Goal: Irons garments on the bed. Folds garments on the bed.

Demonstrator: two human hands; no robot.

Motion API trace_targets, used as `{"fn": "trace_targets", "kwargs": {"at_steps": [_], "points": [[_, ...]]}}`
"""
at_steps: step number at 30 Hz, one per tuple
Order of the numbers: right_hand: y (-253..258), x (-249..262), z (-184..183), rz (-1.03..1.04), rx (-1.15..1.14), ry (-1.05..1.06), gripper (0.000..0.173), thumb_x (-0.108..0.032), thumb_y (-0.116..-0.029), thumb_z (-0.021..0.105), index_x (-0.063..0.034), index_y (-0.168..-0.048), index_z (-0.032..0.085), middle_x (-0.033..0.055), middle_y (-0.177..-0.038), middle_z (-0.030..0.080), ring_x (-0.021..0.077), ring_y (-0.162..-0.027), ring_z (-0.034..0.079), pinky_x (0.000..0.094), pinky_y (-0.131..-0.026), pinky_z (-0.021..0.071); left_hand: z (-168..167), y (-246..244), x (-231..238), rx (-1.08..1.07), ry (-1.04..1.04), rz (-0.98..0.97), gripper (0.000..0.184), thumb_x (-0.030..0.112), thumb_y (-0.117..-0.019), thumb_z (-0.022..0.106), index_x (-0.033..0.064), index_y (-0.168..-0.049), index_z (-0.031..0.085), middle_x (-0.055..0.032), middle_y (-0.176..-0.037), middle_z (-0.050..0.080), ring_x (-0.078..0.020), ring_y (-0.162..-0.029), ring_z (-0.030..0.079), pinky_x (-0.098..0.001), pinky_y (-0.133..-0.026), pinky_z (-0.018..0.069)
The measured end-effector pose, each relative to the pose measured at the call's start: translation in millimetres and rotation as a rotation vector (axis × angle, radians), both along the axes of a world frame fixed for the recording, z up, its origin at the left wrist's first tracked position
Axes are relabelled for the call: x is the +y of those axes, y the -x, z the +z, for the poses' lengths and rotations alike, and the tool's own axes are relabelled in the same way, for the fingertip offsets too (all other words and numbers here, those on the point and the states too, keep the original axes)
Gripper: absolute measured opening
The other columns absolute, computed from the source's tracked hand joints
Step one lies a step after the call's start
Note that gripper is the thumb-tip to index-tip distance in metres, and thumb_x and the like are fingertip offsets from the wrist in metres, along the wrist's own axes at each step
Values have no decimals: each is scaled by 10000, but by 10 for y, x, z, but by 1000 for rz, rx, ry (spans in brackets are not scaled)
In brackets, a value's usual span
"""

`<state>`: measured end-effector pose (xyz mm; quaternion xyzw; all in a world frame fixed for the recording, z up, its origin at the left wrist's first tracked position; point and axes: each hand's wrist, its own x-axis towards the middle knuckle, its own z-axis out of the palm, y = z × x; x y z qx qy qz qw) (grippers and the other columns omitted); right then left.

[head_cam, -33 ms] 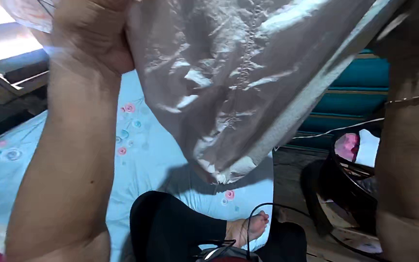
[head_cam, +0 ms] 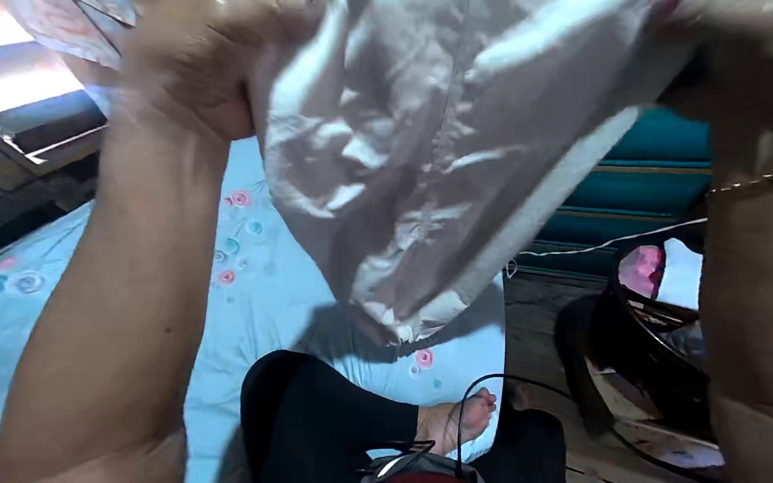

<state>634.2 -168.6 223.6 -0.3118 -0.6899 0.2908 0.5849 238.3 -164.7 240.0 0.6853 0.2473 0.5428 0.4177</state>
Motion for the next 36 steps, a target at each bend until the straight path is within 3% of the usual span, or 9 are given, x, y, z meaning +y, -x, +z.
{"fn": "trace_targets", "kwargs": {"at_steps": [4, 9, 17, 21, 24, 28, 30, 32, 36], "points": [[60, 3, -59, -111, 57, 153, 104, -205, -1059, 541, -225, -1009, 631, -129, -861, 713, -10, -798, 695, 219, -783, 612, -116, 597, 1201, 156, -178, -542, 226, 156, -1037, 593, 39, -1220, 658, -102, -1128, 718, -197, -1037, 717, -420, -904, 613], [78, -10, -106, -40, -12, 86, 107, -184, -975, 652, -222, -1070, 620, -133, -910, 734, 0, -835, 714, 227, -793, 626, -18, 11, 109, 89, 27, 77, 166, -21, -919, 617, 140, -954, 629, 32, -847, 733, -81, -780, 724, -285, -736, 640], [-56, 54, -344, -437, 126, 248, 155, -144, -988, 658, -180, -1109, 568, -114, -885, 677, 7, -777, 682, 232, -758, 603, -174, -360, 152, 4, 37, 289, 308, -96, -826, 736, 7, -1084, 602, -52, -949, 715, -124, -849, 725, -302, -782, 635], [-302, 34, -297, -399, 115, 198, 513, -97, -950, 674, -164, -1395, 428, -74, -1093, 605, 32, -898, 662, 253, -808, 594, -28, -487, 95, 0, -26, 325, 198, -110, -841, 701, 67, -848, 611, -3, -760, 687, -88, -714, 694, -256, -683, 613], [-528, 23, -255, -138, -17, 32, 431, 7, -903, 647, -200, -1275, 575, -135, -1021, 672, -4, -904, 678, 223, -855, 601, 24, -453, 94, 59, -45, 197, 234, -136, -870, 634, 82, -790, 604, -1, -737, 677, -95, -698, 678, -260, -676, 601], [-733, -72, -195, -154, -544, -126, 420, -106, -857, 706, -175, -1268, 658, -102, -1111, 686, -28, -951, 661, 200, -860, 587, 84, -429, -12, 415, -60, 222, 198, -107, -841, 671, 74, -920, 663, 4, -847, 714, -56, -763, 700, -234, -717, 612], [-717, -184, -178, -352, -831, -180, 276, -123, -907, 656, -58, -1168, 717, 119, -1076, 669, 192, -925, 637, 442, -818, 533, 120, -454, -93, 787, -165, 341, 222, -9, -895, 702, 73, -1101, 719, -20, -970, 682, -48, -828, 646, -261, -779, 567], [-717, -247, -155, -421, -977, -184, 223, -125, -993, 576, 33, -1073, 712, 273, -1001, 647, 402, -880, 625, 650, -756, 460, 108, -466, -35, 1066, -367, 398, 98, 95, -972, 678, 8, -985, 721, -119, -874, 662, -192, -783, 598, -450, -745, 493], [-717, -241, -95, -550, -974, -158, 393, -341, -1064, 489, 3, -1018, 674, 208, -894, 652, 329, -825, 625, 598, -727, 466, 131, -409, -8, 1208, -570, 347, 272, 146, -1026, 596, -21, -814, 632, -155, -853, 606, -286, -835, 587, -527, -762, 449]]}}
